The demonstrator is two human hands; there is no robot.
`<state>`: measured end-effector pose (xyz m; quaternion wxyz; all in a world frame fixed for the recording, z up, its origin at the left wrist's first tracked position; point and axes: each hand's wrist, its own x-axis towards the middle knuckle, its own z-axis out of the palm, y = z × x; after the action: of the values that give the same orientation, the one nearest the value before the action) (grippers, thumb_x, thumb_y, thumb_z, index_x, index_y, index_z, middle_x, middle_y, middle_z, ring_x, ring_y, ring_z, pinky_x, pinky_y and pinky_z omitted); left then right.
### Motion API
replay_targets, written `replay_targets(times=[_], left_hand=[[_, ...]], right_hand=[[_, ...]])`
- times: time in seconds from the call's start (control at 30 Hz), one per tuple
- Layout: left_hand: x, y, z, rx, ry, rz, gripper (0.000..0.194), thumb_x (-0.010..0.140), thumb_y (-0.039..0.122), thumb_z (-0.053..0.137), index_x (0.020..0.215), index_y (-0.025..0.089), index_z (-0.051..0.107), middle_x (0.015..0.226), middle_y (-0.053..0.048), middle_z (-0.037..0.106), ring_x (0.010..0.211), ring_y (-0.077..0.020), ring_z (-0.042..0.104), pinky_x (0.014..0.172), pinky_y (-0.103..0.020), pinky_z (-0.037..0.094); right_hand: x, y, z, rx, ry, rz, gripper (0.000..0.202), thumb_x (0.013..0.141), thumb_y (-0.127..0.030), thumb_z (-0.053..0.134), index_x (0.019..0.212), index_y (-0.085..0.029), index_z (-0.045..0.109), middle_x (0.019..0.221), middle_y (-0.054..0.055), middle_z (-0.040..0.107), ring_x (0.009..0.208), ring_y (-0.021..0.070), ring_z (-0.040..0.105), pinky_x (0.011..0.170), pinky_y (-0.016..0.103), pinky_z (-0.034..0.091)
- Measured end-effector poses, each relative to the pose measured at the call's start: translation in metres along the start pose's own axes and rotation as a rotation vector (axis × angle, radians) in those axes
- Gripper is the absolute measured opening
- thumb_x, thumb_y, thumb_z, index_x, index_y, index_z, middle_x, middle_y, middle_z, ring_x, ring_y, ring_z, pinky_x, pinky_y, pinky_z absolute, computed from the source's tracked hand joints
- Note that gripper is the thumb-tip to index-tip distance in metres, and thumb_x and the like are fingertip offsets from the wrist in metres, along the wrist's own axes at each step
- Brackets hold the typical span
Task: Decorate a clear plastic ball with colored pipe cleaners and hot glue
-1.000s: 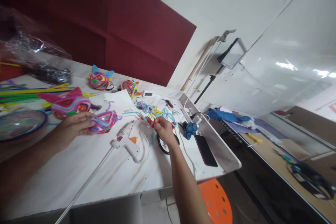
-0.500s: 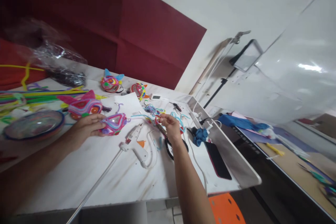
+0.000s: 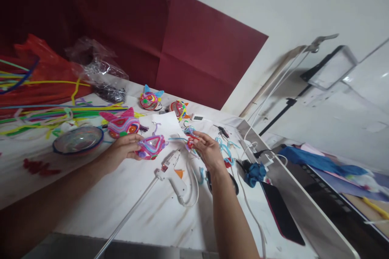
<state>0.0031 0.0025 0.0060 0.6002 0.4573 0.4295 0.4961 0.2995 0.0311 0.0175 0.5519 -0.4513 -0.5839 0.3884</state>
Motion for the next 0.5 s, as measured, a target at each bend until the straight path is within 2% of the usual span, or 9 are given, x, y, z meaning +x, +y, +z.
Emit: replay_targets(times=[0.1, 0.23, 0.33, 0.4, 0.5], left_hand=[[0.001, -0.001, -0.001, -0.026, 0.050, 0.001, 0.025, 0.059, 0.029, 0.077, 0.080, 0.017, 0.069, 0.072, -0.003, 0.068, 0.065, -0.0206, 0.066, 0.054, -0.031, 0.056], [0.003, -0.003, -0.001, -0.037, 0.070, 0.024, 0.027, 0.062, 0.037, 0.080, 0.077, 0.018, 0.069, 0.076, -0.003, 0.064, 0.068, -0.0199, 0.062, 0.051, -0.031, 0.057], [0.003, -0.004, -0.002, -0.026, 0.066, 0.027, 0.027, 0.064, 0.040, 0.079, 0.074, 0.017, 0.069, 0.077, -0.003, 0.062, 0.070, -0.0197, 0.061, 0.050, -0.030, 0.058], [0.003, -0.004, -0.001, -0.020, 0.077, 0.027, 0.027, 0.062, 0.040, 0.080, 0.073, 0.017, 0.069, 0.076, -0.003, 0.062, 0.070, -0.0198, 0.060, 0.049, -0.030, 0.057], [0.002, -0.003, 0.000, -0.004, 0.091, 0.023, 0.030, 0.060, 0.041, 0.080, 0.071, 0.017, 0.068, 0.073, -0.002, 0.060, 0.069, -0.0196, 0.060, 0.048, -0.030, 0.057]], right_hand=[[-0.002, -0.002, 0.007, 0.004, -0.060, 0.066, 0.029, 0.068, -0.048, 0.082, 0.087, -0.026, 0.076, 0.072, 0.003, 0.074, 0.063, 0.0203, 0.069, 0.065, 0.038, 0.059], [-0.005, -0.004, 0.016, -0.057, -0.076, 0.031, 0.021, 0.067, -0.048, 0.083, 0.073, -0.029, 0.076, 0.067, 0.002, 0.073, 0.064, 0.0224, 0.068, 0.068, 0.041, 0.059], [-0.011, -0.007, 0.022, -0.078, -0.107, 0.008, 0.023, 0.067, -0.047, 0.084, 0.084, -0.033, 0.078, 0.072, 0.001, 0.075, 0.067, 0.0241, 0.070, 0.073, 0.044, 0.060], [-0.016, -0.011, 0.025, -0.063, -0.161, 0.005, 0.029, 0.069, -0.046, 0.083, 0.094, -0.033, 0.078, 0.076, 0.000, 0.077, 0.066, 0.0236, 0.070, 0.070, 0.044, 0.061], [-0.022, -0.015, 0.029, -0.064, -0.228, -0.002, 0.023, 0.072, -0.044, 0.081, 0.092, -0.032, 0.078, 0.079, 0.002, 0.078, 0.063, 0.0229, 0.070, 0.062, 0.041, 0.061]])
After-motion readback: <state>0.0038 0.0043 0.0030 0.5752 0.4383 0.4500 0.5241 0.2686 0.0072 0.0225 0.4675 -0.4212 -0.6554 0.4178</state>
